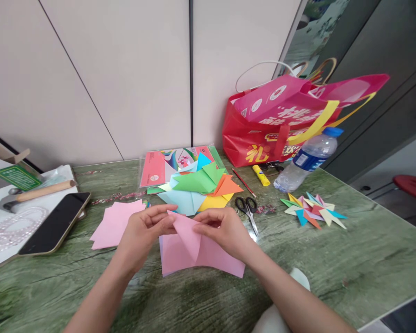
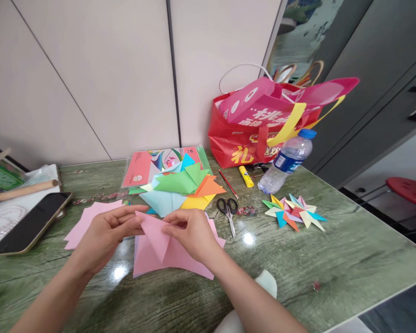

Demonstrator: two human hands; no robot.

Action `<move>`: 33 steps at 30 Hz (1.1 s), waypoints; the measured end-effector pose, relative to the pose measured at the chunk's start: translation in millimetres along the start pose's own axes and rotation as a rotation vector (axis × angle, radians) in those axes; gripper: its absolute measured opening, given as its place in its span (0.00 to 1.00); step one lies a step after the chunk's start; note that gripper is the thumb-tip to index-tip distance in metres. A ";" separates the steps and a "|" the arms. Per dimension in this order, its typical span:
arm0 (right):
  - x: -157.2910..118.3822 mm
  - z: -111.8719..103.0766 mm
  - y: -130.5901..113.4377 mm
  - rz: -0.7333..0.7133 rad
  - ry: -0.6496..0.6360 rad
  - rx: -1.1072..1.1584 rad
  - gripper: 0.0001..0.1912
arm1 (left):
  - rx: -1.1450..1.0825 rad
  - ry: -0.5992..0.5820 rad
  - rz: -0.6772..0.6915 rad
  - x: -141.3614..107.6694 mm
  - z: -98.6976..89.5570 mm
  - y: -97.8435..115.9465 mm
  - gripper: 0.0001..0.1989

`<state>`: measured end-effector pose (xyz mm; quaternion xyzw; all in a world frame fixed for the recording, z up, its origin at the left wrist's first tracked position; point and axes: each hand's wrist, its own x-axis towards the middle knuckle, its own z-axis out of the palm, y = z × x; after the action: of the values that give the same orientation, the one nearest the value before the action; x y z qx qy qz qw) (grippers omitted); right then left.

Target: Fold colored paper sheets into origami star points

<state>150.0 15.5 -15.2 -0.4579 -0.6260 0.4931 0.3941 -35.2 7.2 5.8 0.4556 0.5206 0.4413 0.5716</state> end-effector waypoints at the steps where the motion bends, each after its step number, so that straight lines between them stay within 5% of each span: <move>1: 0.1 -0.2 0.3 -0.004 0.002 -0.005 0.04 | -0.013 -0.009 -0.008 0.4 -0.4 0.3 0.14; 33: 0.5 0.3 1.6 0.021 -0.023 0.038 0.05 | -0.041 0.009 -0.010 2.5 -1.9 -1.9 0.09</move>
<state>149.9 16.0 -16.7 -0.4511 -0.6160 0.5144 0.3904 -36.9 9.4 3.4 0.4391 0.5164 0.4508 0.5808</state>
